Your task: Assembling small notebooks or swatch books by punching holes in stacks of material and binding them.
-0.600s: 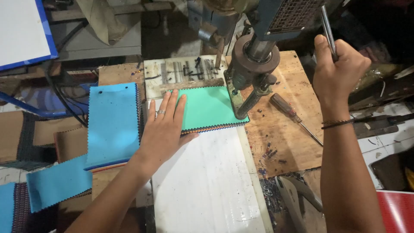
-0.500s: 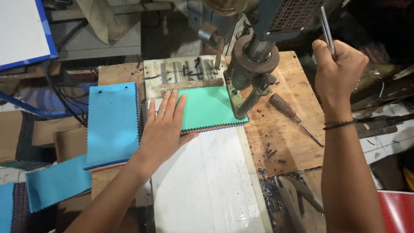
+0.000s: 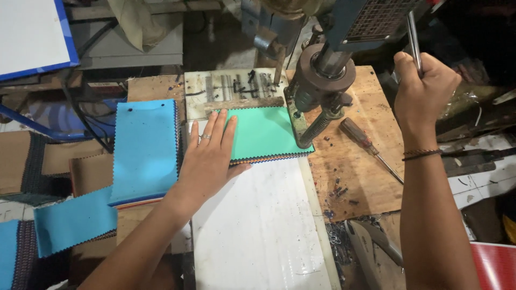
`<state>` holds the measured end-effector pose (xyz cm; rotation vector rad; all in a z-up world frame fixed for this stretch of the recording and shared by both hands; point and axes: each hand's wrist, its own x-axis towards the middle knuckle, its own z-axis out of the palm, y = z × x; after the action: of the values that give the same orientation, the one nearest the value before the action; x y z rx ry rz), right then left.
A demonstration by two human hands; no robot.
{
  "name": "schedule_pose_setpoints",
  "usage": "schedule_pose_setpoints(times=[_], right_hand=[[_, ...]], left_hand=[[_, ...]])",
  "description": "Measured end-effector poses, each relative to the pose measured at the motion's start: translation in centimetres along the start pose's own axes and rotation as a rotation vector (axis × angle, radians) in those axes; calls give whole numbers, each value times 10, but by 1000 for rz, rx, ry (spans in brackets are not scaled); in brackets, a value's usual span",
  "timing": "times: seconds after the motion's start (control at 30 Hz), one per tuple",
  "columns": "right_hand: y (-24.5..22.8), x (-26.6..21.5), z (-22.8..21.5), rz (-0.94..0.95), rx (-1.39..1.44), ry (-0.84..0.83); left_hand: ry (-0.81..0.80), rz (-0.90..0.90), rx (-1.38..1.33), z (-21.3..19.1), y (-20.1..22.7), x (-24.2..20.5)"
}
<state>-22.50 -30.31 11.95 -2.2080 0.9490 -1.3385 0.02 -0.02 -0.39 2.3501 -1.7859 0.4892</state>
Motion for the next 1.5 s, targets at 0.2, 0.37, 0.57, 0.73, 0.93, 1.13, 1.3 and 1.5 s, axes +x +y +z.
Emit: schedule_pose_setpoints(times=[0.2,0.37,0.57,0.73,0.93,1.13,1.3,1.5], right_hand=[[27,3,9,-61,56,57],[15,5,11,2,24,78],[15,7,13,30,-2,42],[24,12,11,-17,-226,-13],[-2,11,9,-26,-111,-43],[-4,11,12,-47,-55,-34],[3,14,16,-106,-54,0],[13,17,20,-144,-71,22]], left_hand=[[-12,-10,10,3,0,0],[2,-6,8,2,0,0],[2,-12,2,3,1,0],[37,-16,38,5,1,0],[18,-21,38,9,1,-1],[22,-20,56,10,1,-1],[35,-23,57,7,2,-1],[53,-18,40,5,2,-1]])
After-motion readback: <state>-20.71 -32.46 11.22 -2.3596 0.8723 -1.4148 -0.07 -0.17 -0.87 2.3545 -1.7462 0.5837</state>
